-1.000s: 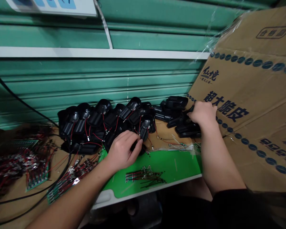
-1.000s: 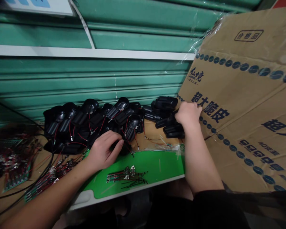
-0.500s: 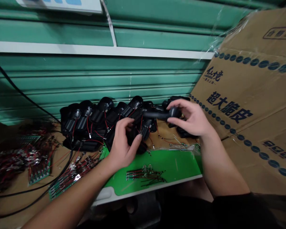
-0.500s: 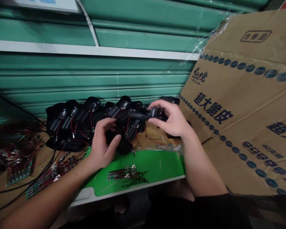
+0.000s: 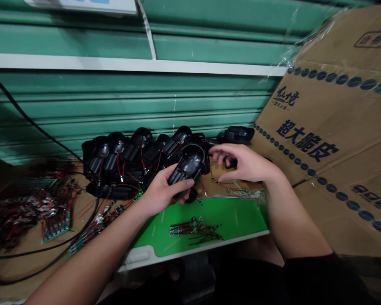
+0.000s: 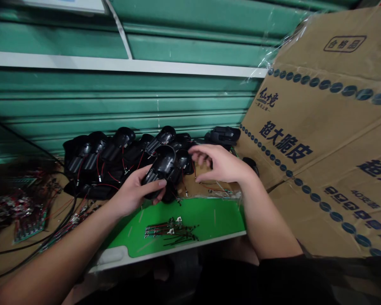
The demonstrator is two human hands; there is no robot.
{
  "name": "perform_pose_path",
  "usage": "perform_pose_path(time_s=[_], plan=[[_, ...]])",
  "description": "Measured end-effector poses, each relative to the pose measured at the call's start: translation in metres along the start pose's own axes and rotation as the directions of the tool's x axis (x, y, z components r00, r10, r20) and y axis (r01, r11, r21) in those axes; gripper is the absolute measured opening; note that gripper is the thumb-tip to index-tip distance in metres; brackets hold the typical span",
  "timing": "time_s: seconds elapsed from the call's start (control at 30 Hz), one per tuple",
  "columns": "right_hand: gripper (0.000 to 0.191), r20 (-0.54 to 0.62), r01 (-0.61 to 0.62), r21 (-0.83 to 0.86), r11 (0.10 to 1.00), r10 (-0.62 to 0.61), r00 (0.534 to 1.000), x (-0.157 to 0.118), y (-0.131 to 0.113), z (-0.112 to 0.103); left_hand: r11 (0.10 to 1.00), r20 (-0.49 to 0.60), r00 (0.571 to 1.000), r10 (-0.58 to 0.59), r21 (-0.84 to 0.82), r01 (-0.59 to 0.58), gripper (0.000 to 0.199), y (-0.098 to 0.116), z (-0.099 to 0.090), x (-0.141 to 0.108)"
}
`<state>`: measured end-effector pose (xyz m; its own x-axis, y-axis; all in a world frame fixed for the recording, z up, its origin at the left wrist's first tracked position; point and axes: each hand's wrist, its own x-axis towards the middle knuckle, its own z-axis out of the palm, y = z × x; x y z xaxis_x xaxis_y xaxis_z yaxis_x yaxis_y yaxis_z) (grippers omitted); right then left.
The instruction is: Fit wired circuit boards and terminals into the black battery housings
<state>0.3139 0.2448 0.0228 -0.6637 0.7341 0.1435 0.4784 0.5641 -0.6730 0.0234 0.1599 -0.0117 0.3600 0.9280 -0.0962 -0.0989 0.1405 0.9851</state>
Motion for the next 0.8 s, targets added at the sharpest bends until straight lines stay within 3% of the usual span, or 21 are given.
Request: perform_pose_path(time_s=[0.07, 0.17, 0.3, 0.43, 0.57, 0.67, 0.73, 0.8], plan=[[0.045, 0.226, -0.175, -0.197, 0.965, 0.218, 0.949, 0.0, 0.008, -0.006, 0.997, -0.028, 0.999, 0.037, -0.062, -0.039, 0.055, 0.0, -0.001, 0.001], [0.03, 0.355, -0.247, -0.465, 0.85, 0.435, 0.828, 0.005, 0.013, -0.004, 0.985, -0.084, 0.991, 0.102, -0.132, -0.113, 0.058, -0.001, 0.001, 0.003], [0.026, 0.377, -0.248, -0.585, 0.772, 0.53, 0.759, 0.015, 0.008, 0.012, 0.977, -0.123, 0.981, 0.151, -0.134, -0.167, 0.055, -0.007, 0.002, 0.005], [0.015, 0.441, -0.194, -0.569, 0.799, 0.496, 0.748, 0.016, 0.005, 0.019, 0.975, -0.15, 0.973, 0.178, -0.104, -0.194, 0.046, -0.012, 0.0, 0.007], [0.013, 0.477, -0.208, -0.481, 0.852, 0.453, 0.753, 0.009, 0.001, 0.008, 0.964, -0.192, 0.973, 0.125, -0.209, -0.165, 0.05, -0.01, 0.001, 0.007], [0.017, 0.526, -0.205, -0.137, 0.969, 0.246, 0.814, 0.002, -0.002, -0.003, 0.951, -0.239, 0.966, 0.102, -0.262, -0.166, 0.052, -0.007, 0.004, 0.006], [0.032, 0.429, -0.168, 0.179, 0.969, 0.077, 0.9, 0.0, -0.004, -0.003, 0.957, -0.241, 0.966, 0.095, -0.244, -0.155, 0.053, -0.007, 0.006, 0.005], [0.04, 0.203, -0.081, 0.464, 0.882, -0.017, 0.979, 0.001, -0.007, 0.005, 0.966, -0.223, 0.971, 0.089, -0.219, -0.139, 0.056, -0.009, 0.007, 0.005]])
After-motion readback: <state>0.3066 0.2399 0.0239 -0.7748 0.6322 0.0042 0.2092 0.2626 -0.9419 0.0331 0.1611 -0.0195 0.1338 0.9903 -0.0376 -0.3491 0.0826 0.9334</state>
